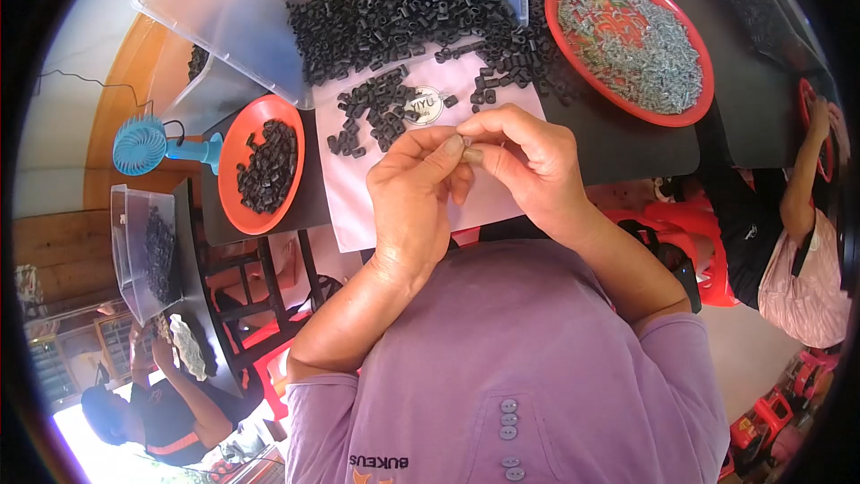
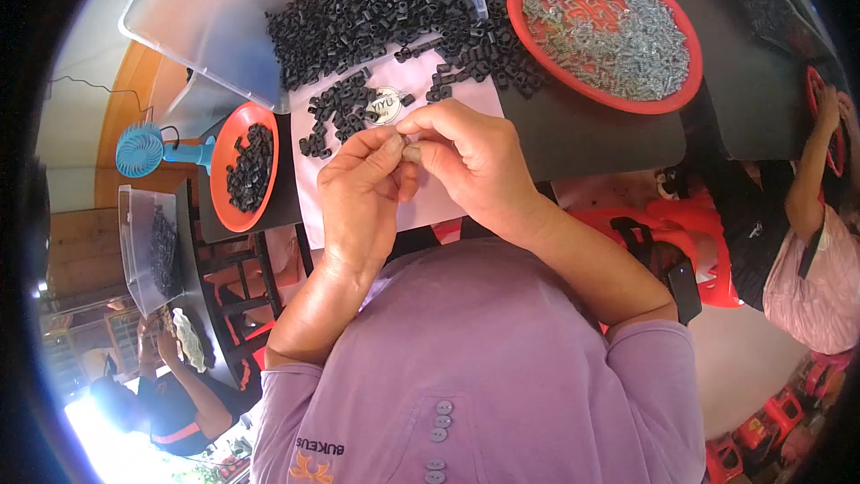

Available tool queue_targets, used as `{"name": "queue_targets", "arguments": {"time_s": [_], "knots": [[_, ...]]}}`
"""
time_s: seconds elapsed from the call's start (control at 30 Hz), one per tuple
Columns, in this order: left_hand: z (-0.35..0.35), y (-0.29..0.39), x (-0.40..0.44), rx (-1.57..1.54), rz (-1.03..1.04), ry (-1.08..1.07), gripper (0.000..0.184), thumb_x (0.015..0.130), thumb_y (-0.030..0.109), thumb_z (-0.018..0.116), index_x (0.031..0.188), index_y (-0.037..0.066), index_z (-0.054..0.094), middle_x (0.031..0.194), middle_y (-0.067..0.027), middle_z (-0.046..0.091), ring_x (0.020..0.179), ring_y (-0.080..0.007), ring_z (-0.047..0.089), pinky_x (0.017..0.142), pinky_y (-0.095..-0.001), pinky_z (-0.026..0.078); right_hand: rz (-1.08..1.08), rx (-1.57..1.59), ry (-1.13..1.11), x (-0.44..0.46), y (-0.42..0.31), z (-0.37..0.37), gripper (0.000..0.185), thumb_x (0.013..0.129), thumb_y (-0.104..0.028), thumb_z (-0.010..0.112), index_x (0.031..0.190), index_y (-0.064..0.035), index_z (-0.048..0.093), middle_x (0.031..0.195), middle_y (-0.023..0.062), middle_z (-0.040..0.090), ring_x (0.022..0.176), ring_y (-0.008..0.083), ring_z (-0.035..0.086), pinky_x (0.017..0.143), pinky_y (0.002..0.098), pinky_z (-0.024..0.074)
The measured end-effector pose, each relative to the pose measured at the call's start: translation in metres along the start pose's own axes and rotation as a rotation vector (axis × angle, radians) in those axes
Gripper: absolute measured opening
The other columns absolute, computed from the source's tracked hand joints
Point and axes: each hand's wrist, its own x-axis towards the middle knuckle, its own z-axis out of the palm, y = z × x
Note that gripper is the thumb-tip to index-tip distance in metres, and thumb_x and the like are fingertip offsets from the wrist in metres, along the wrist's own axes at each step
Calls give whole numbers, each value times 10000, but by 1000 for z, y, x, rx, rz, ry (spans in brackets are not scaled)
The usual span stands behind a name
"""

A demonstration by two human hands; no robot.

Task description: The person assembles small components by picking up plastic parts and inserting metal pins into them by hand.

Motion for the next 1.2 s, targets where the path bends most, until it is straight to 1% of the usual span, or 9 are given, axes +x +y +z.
{"name": "queue_targets", "arguments": {"time_s": [0.17,0.27,0.37,0.5,0.53,0.63,0.83,0.93,1.2], "knots": [[-4,1,4,11,60,-20,119,951,4,637,1050,-59,620,825,-110,667,635,-151,594,551,-264,441,-27,-26,-22,4,1,-1,132,884,19,710,1001,-3,652,856,89,712,770,118,680,688,270,542],[-4,8,6,82,-25,-39,84,927,-1,661,1000,-40,649,824,-83,672,635,-154,596,558,-273,456,65,22,-49,1,2,-5,110,889,0,710,978,0,646,839,70,697,744,87,642,668,254,515],[-12,11,30,735,426,-39,42,899,20,688,932,-4,683,814,-64,655,652,-149,605,589,-293,478,44,37,53,0,4,-6,100,893,-18,710,965,-4,642,821,42,676,734,61,605,666,242,493],[-16,23,68,1472,1066,-190,135,804,45,736,937,48,714,880,-88,614,851,-248,604,656,-353,503,61,72,136,-1,7,-7,92,898,-23,708,966,-6,648,824,16,665,733,45,575,657,230,471],[-15,21,70,1529,1055,-185,187,745,32,732,928,67,717,860,-108,579,892,-289,571,675,-396,498,83,82,131,-2,8,-9,91,900,-26,708,967,-6,650,824,12,661,733,43,570,653,226,466],[-18,16,72,1639,1073,-240,178,744,35,732,916,73,712,851,-78,584,880,-277,576,684,-398,498,106,91,139,-2,10,-10,87,902,-26,705,969,-3,654,828,4,657,736,36,561,645,215,453],[-35,14,42,1476,1044,-364,169,728,1,744,874,61,685,858,-74,605,835,-280,578,684,-387,491,127,114,143,-2,11,-11,83,896,-11,700,967,-2,658,831,-5,655,751,28,563,653,209,456],[-37,13,29,1339,992,-276,155,734,-9,755,855,38,670,856,-92,614,819,-283,582,685,-387,483,129,116,137,-2,12,-9,82,894,-6,699,967,0,662,836,-4,663,755,29,567,660,209,463],[-26,-5,25,1445,1028,-70,188,712,87,793,822,39,647,820,-104,574,815,-315,574,644,-421,495,89,67,132,-3,13,-7,71,894,3,692,961,4,670,845,8,684,755,38,593,673,216,482]]}}
